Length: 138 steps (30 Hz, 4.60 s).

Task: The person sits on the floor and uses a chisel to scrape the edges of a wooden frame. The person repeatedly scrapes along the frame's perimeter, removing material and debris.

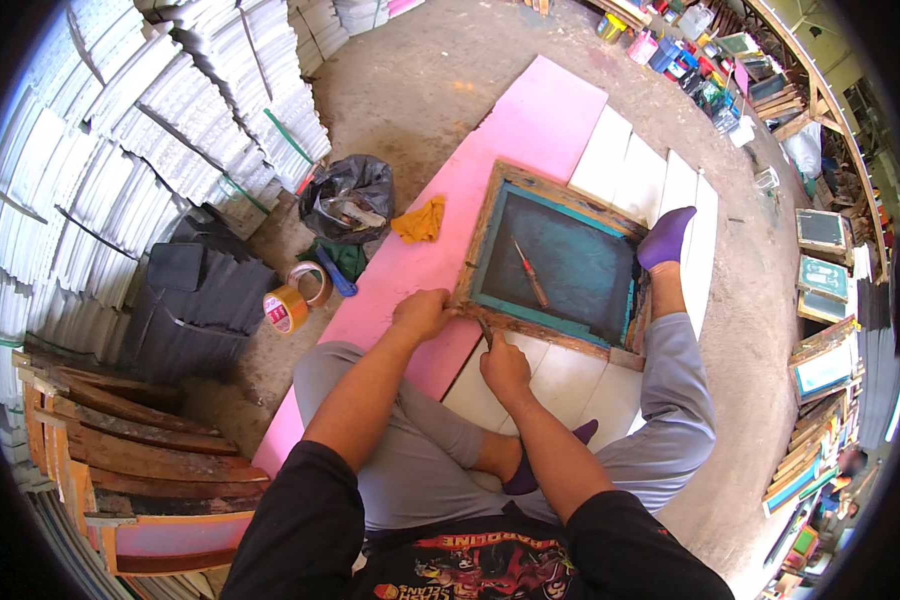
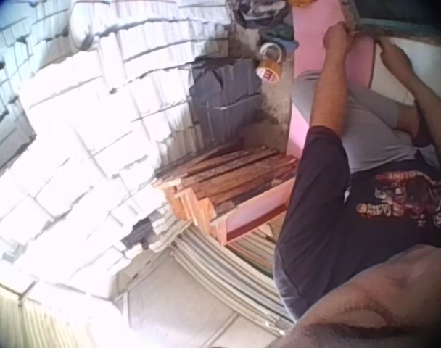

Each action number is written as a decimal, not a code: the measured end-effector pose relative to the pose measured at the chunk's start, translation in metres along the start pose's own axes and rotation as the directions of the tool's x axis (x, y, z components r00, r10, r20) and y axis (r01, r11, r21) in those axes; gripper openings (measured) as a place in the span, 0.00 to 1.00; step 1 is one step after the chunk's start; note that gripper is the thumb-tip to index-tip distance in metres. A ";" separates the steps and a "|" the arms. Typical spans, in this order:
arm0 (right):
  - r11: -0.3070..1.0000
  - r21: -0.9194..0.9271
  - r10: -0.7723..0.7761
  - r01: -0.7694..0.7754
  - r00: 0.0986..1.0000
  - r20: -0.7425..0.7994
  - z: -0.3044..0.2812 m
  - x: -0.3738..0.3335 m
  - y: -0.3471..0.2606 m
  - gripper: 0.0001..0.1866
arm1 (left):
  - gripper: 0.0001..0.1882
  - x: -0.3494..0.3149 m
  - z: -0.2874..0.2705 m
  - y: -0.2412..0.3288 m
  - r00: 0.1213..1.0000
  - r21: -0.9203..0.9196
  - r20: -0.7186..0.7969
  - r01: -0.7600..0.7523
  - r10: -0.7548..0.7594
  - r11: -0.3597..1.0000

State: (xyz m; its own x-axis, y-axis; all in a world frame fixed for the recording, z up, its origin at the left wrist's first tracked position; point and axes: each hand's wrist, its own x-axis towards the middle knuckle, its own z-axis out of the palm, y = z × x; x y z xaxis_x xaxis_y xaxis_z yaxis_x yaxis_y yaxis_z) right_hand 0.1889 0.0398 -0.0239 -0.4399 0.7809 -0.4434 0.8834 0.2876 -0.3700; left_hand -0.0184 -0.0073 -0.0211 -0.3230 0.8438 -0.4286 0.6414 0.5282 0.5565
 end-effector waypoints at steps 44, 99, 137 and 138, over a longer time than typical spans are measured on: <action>0.983 0.003 -0.172 0.182 0.922 0.347 -0.064 0.046 0.015 0.20 | 0.18 -0.011 -0.017 -0.019 0.999 0.365 0.041 -0.009 -0.007 0.931; 0.999 0.000 0.044 -0.044 0.999 -0.029 -0.023 0.002 -0.012 0.15 | 0.18 -0.022 -0.024 -0.004 0.994 0.278 0.091 0.038 -0.065 0.960; 0.498 0.764 -0.301 -0.410 0.745 0.596 0.015 0.001 -0.048 0.23 | 0.13 -0.011 -0.023 -0.052 0.981 -0.666 0.185 0.164 -0.051 0.727; 0.438 0.785 -0.317 -0.437 0.742 0.590 0.013 0.000 -0.048 0.23 | 0.13 -0.010 -0.022 -0.054 0.982 -0.710 0.181 0.165 -0.048 0.685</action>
State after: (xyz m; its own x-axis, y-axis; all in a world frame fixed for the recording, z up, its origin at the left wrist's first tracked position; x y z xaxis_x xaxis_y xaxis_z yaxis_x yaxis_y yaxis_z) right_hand 0.1444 0.0187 -0.0173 -0.7020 0.1611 -0.6937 0.4528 -0.6509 -0.6094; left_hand -0.0648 -0.0423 -0.0310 -0.2222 0.7860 -0.5769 -0.1083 0.5682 0.8158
